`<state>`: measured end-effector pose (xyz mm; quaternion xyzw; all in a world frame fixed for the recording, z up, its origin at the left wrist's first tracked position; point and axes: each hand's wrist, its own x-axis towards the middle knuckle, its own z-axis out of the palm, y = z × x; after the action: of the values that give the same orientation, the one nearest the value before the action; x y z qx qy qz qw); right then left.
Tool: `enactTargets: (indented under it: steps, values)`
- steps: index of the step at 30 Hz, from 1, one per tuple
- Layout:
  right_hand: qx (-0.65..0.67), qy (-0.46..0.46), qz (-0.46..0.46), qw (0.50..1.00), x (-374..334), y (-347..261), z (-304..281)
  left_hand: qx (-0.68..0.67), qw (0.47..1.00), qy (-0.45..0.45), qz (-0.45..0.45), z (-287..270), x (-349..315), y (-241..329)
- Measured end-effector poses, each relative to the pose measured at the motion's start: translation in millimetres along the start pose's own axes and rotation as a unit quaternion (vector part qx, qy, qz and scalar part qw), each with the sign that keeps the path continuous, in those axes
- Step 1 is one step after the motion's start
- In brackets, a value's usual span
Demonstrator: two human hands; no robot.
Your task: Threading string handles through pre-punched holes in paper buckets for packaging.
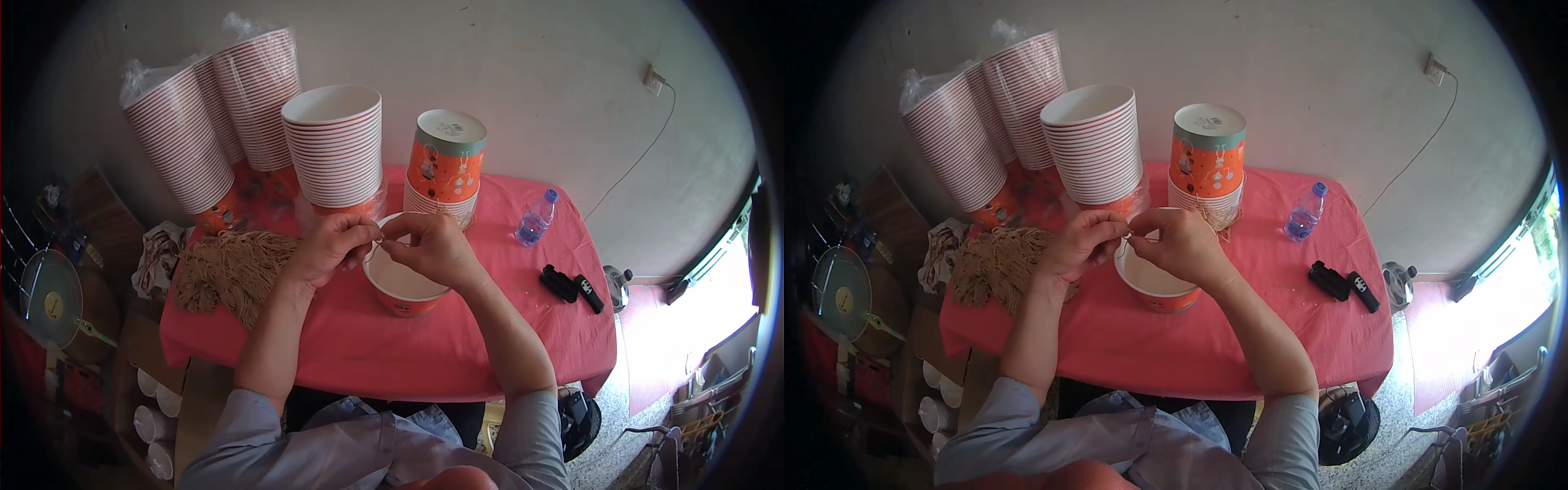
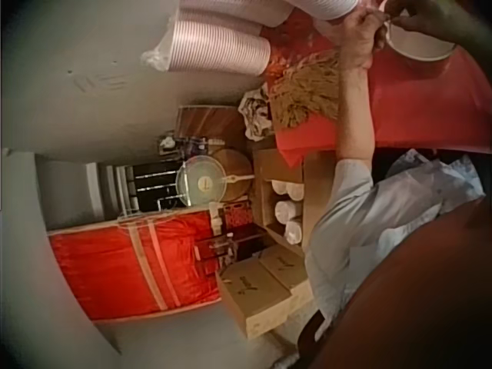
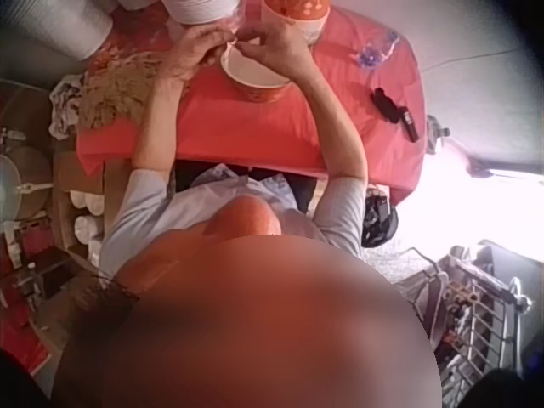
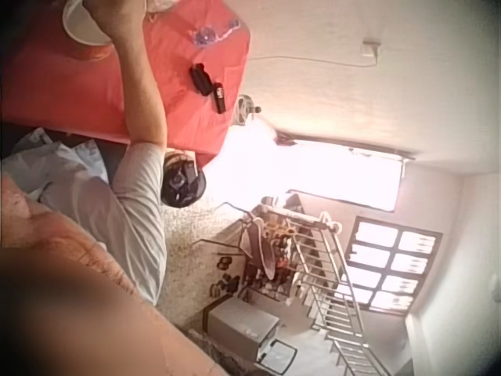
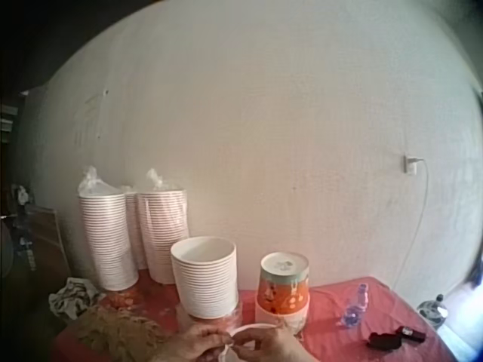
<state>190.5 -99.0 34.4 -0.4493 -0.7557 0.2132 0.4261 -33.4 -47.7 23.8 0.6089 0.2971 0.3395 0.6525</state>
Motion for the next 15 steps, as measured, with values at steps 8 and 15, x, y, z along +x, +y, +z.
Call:
enactTargets:
  steps: [8, 15]
  values:
    - [-0.009, 0.02, 0.016, 1.0, 1.3, 5.4, 3.4, 0.006, 1.0, 0.008, 0.005, 0.4, 0.1, 0.1]
    - [0.012, 0.018, 0.012, 1.0, 2.0, 7.9, -4.0, 0.054, 0.998, 0.003, 0.021, 6.3, -7.2, 6.6]
